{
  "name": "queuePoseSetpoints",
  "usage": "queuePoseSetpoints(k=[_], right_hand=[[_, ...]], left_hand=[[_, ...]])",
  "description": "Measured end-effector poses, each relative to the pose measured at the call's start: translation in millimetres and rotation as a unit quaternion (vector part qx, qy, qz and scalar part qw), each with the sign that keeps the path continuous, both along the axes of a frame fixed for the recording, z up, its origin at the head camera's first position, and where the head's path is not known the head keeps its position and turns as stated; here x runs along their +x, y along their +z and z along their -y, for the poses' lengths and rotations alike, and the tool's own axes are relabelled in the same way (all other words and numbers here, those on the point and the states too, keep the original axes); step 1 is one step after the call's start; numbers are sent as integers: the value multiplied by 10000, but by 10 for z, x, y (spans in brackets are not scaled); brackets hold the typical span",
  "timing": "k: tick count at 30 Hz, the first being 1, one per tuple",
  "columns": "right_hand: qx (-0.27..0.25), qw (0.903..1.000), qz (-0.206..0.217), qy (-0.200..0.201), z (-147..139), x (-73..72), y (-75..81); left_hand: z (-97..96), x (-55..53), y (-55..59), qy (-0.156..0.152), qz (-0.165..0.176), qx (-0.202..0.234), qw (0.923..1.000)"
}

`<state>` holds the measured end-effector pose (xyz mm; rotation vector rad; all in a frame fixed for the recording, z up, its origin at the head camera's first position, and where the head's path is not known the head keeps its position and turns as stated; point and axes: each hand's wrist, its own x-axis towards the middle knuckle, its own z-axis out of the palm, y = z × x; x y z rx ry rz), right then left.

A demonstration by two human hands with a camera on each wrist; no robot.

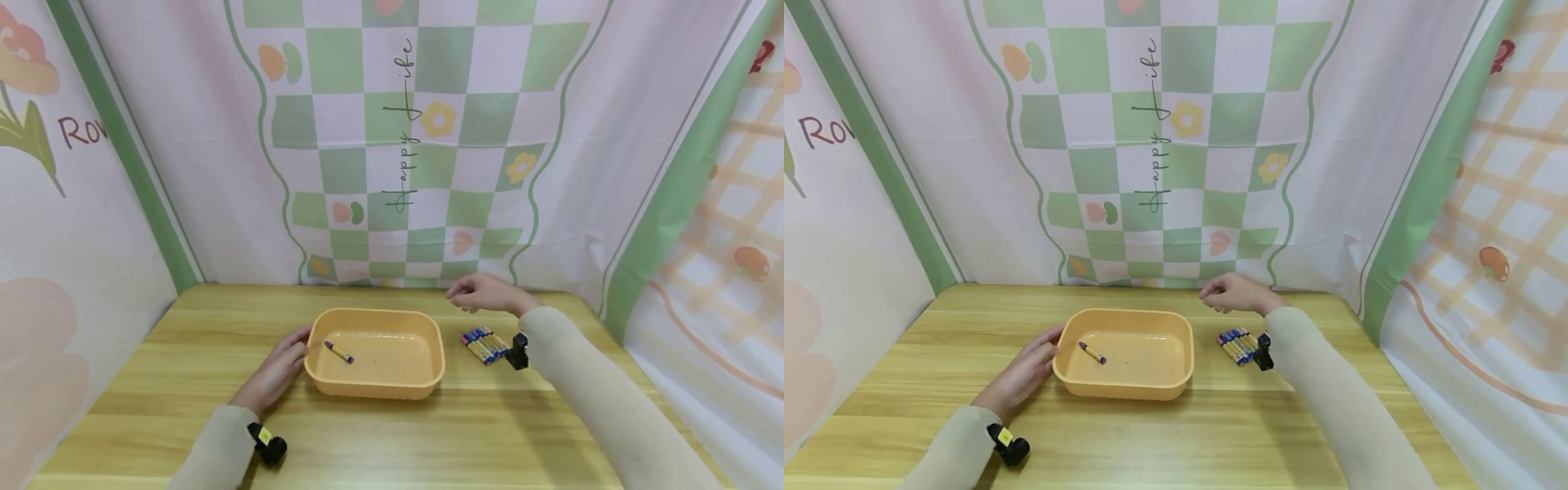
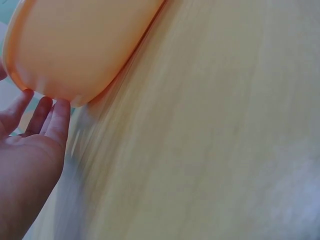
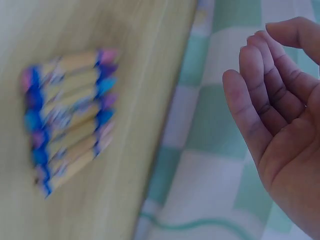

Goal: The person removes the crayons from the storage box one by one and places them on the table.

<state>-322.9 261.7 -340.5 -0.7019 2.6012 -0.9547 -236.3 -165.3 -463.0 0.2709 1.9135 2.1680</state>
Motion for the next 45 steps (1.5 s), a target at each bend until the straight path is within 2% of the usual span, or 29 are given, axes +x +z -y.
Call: queuePoseSetpoints(k=[5, 11, 21, 29, 36, 45], right_hand=[[39, 9991, 8, 415, 356, -13, 101], [132, 9971, 134, 736, 792, -25, 110], [384, 9924, 369, 1107, 1403, -6, -56], [527, 9839, 897, 1452, 1760, -25, -291], [816, 9822, 1085, 1298, 1971, -14, -498], [292, 9839, 1413, 1052, 2103, -8, -666]], left_hand=[[-12, -2, 5, -41, 6, 41, 10000], [-20, 2, 11, 2, 47, 6, 10000], [-37, -10, -3, -84, 50, 68, 9999], [-38, -11, -12, 16, 69, 51, 10000], [-25, -14, -19, -20, 89, 124, 9999], [-10, -9, -2, -104, 59, 163, 9998]])
